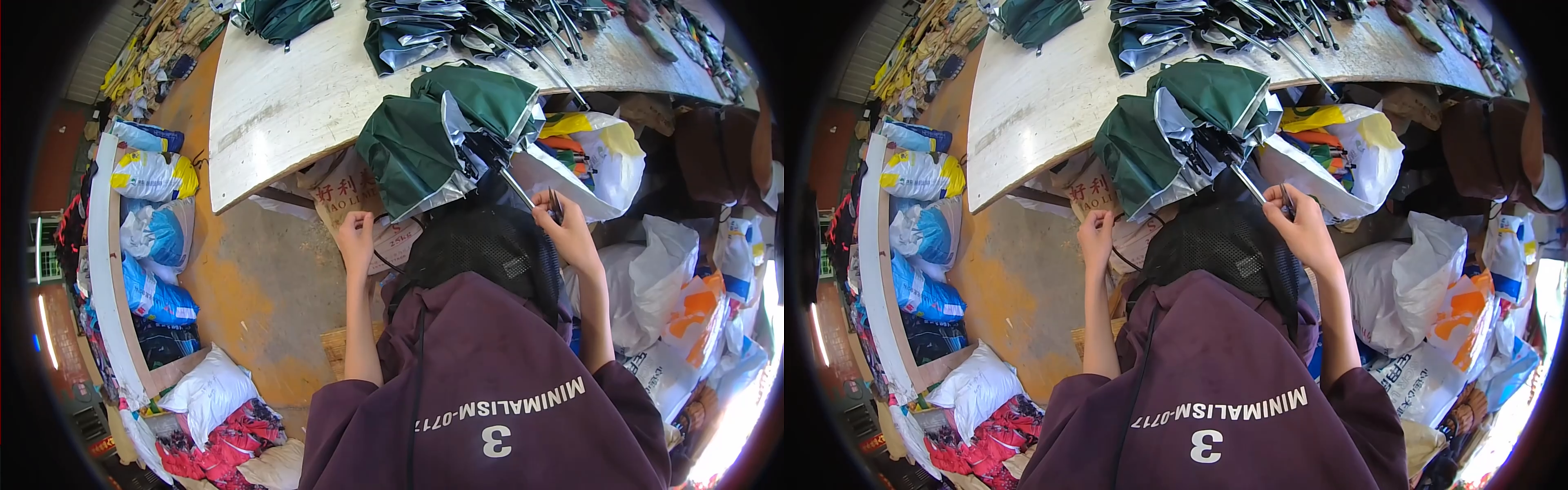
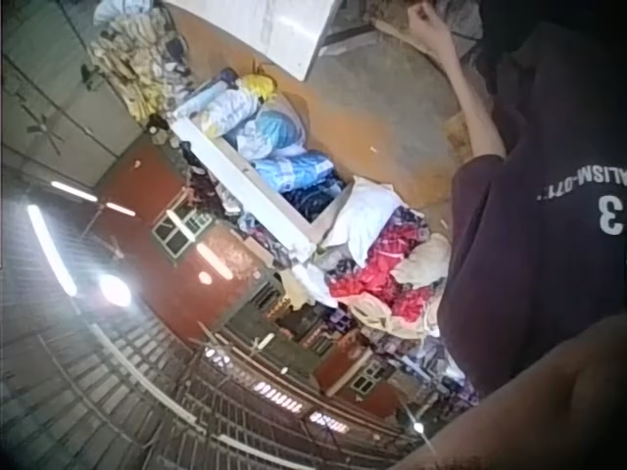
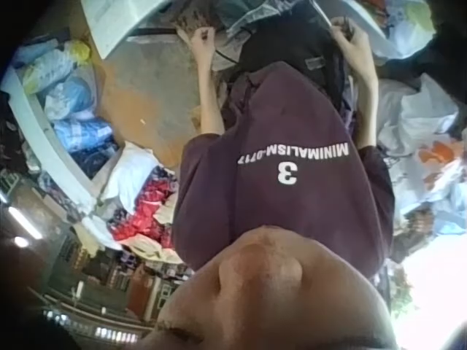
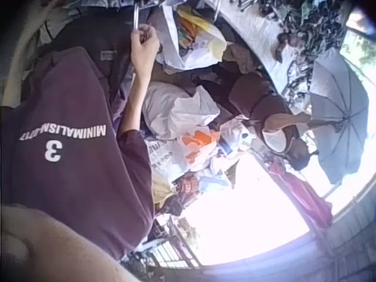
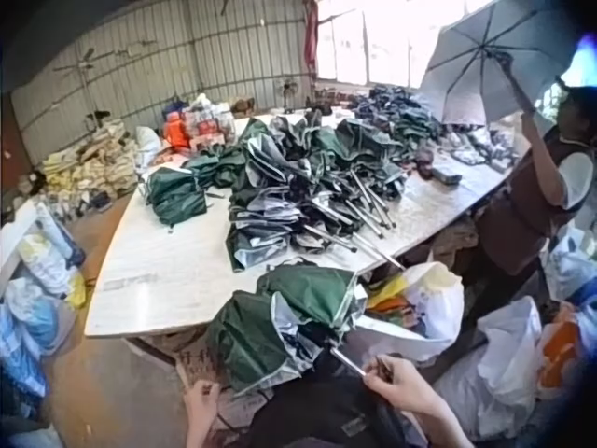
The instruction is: Attaching an umbrella canopy fabric to the metal frame and ribs.
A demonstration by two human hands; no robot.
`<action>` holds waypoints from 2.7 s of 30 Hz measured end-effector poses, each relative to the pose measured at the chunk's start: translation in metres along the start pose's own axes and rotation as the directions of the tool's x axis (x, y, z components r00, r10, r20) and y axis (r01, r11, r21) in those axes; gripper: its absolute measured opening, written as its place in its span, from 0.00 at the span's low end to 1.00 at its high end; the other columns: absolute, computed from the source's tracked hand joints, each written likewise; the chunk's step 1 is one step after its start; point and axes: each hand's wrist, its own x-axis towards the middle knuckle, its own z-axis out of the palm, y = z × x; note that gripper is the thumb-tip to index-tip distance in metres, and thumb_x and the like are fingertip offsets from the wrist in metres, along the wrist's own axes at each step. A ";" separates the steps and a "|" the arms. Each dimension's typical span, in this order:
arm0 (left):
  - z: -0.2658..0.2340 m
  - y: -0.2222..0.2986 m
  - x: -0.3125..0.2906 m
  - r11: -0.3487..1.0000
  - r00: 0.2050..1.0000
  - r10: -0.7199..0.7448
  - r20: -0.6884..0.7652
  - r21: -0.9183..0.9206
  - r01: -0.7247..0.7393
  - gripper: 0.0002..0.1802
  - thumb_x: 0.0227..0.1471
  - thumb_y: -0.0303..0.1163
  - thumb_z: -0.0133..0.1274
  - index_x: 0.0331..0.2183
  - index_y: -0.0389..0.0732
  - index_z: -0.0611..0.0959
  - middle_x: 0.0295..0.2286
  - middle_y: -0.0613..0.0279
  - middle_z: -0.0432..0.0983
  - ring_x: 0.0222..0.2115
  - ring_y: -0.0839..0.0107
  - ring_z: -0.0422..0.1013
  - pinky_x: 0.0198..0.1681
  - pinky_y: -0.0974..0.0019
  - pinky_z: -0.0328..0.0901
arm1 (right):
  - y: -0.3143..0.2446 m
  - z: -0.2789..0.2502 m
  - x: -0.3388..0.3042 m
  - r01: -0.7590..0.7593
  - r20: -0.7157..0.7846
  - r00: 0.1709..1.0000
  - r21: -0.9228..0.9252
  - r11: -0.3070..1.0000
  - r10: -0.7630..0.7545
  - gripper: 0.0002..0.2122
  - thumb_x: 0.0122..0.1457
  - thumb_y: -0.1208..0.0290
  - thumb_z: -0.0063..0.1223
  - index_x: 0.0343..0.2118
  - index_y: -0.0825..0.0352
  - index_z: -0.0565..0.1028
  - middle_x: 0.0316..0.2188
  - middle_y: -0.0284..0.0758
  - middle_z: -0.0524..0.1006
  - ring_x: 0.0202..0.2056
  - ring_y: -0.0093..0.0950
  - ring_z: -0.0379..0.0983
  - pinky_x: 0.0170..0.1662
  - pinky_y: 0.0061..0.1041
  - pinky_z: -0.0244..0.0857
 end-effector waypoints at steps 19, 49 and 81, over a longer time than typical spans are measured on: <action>0.025 -0.052 -0.008 0.688 0.851 -0.281 0.445 -0.525 0.501 0.15 0.59 0.35 0.57 0.46 0.41 0.84 0.38 0.67 0.80 0.39 0.76 0.72 0.43 0.75 0.61 | -0.001 0.001 0.000 -0.004 0.000 1.000 0.005 1.000 0.004 0.05 0.58 0.73 0.51 0.35 0.68 0.75 0.27 0.28 0.73 0.31 0.17 0.64 0.38 0.16 0.58; -0.059 0.231 -0.167 0.566 0.710 0.703 0.045 -0.639 -0.521 0.13 0.49 0.29 0.48 0.38 0.39 0.79 0.31 0.61 0.74 0.27 0.71 0.66 0.34 0.70 0.62 | 0.010 0.009 -0.001 0.005 -0.020 1.000 -0.015 1.000 -0.006 0.08 0.59 0.71 0.51 0.37 0.70 0.75 0.29 0.29 0.73 0.32 0.18 0.64 0.38 0.14 0.57; 0.007 0.116 -0.028 0.547 0.622 0.770 0.139 0.357 -0.757 0.13 0.42 0.26 0.63 0.35 0.46 0.85 0.38 0.74 0.82 0.41 0.69 0.71 0.49 0.65 0.60 | -0.009 0.008 -0.030 0.045 -0.016 0.999 -0.164 0.985 -0.049 0.08 0.56 0.74 0.56 0.38 0.68 0.76 0.21 0.29 0.71 0.24 0.22 0.63 0.32 0.20 0.59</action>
